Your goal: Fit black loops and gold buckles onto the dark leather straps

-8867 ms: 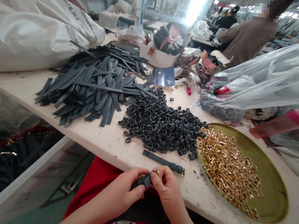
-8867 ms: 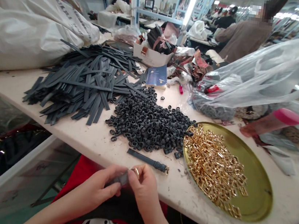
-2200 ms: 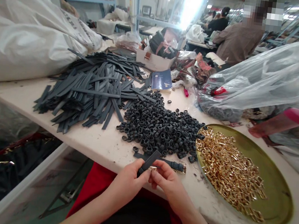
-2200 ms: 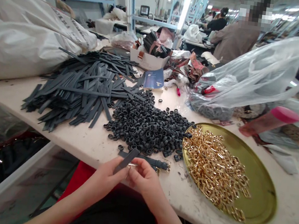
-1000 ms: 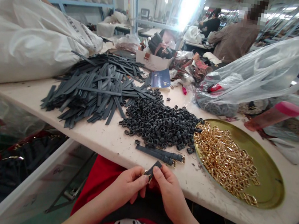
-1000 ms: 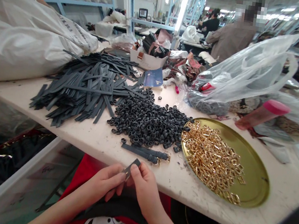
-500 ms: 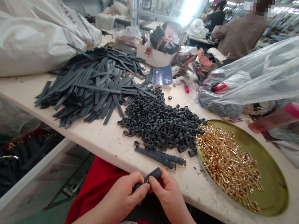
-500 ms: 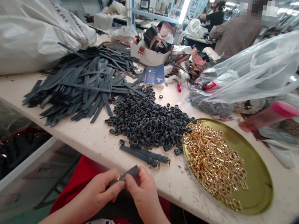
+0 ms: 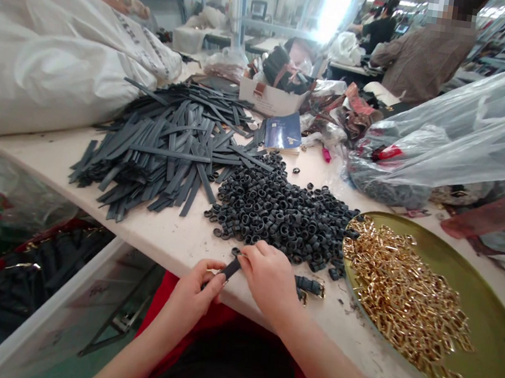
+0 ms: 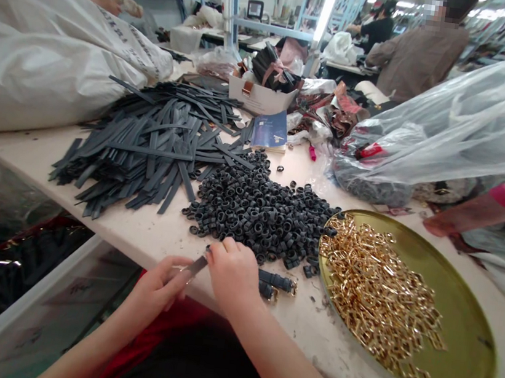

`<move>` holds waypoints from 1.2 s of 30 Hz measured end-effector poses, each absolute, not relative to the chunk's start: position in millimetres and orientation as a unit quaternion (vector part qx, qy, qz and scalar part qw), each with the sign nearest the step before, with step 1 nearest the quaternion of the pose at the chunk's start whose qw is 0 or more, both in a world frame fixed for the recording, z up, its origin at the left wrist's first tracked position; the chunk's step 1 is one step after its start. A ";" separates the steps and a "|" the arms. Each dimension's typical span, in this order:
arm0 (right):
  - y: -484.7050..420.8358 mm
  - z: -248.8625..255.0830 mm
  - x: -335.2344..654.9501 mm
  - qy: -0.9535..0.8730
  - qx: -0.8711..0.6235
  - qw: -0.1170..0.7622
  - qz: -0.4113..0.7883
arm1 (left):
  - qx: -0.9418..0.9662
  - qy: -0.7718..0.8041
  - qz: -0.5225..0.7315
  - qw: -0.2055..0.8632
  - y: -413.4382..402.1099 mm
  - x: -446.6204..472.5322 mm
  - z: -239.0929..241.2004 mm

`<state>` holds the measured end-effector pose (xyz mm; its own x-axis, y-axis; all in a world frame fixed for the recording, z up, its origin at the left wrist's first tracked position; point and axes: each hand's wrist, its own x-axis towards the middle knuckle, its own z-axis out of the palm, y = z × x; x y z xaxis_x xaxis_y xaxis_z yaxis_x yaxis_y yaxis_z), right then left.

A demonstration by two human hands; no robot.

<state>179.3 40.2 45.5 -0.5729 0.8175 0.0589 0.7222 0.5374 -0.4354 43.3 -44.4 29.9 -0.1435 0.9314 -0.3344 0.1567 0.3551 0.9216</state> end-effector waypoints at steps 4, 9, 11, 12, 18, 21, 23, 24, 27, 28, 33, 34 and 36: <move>45.8 40.6 149.8 -0.901 -0.428 0.036 0.056 | 0.385 0.681 0.403 0.476 -45.7 32.4 26.3; 41.9 38.9 147.4 -0.898 -0.433 0.048 0.059 | 0.346 0.683 0.426 0.482 -49.7 30.7 26.1; 40.3 43.5 152.7 -0.878 -0.443 0.109 0.144 | 0.330 0.675 0.451 0.482 -51.1 32.6 29.9; 38.7 46.0 155.6 -0.851 -0.449 0.152 0.227 | 0.325 0.670 0.465 0.479 -52.0 33.9 32.7; 17.2 54.1 171.4 -0.513 -0.421 0.290 0.690 | 0.330 0.641 0.498 0.481 -62.0 46.6 46.0; 7.4 56.9 176.8 -0.418 -0.419 0.317 0.742 | 0.358 0.649 0.494 0.454 -68.8 52.8 46.3; 3.1 58.9 179.0 -0.379 -0.410 0.312 0.769 | 0.393 0.658 0.484 0.422 -72.7 55.7 46.8; 1.5 59.6 179.7 -0.368 -0.404 0.306 0.779 | 0.414 0.661 0.476 0.407 -74.3 56.7 47.4; -2.3 60.0 181.2 -0.381 -0.398 0.309 0.775 | 0.459 0.670 0.450 0.372 -76.6 58.8 49.4; -3.3 59.5 181.9 -0.400 -0.402 0.315 0.761 | 0.461 0.674 0.445 0.368 -76.7 59.3 49.7; -6.4 55.7 188.4 -0.484 -0.417 0.332 0.694 | 0.405 0.647 0.442 0.471 -73.2 63.2 47.6; -6.7 55.2 189.8 -0.480 -0.422 0.335 0.692 | 0.388 0.636 0.441 0.501 -71.8 64.0 46.8; -7.1 54.1 192.3 -0.465 -0.431 0.332 0.699 | 0.371 0.622 0.443 0.528 -68.8 65.0 45.3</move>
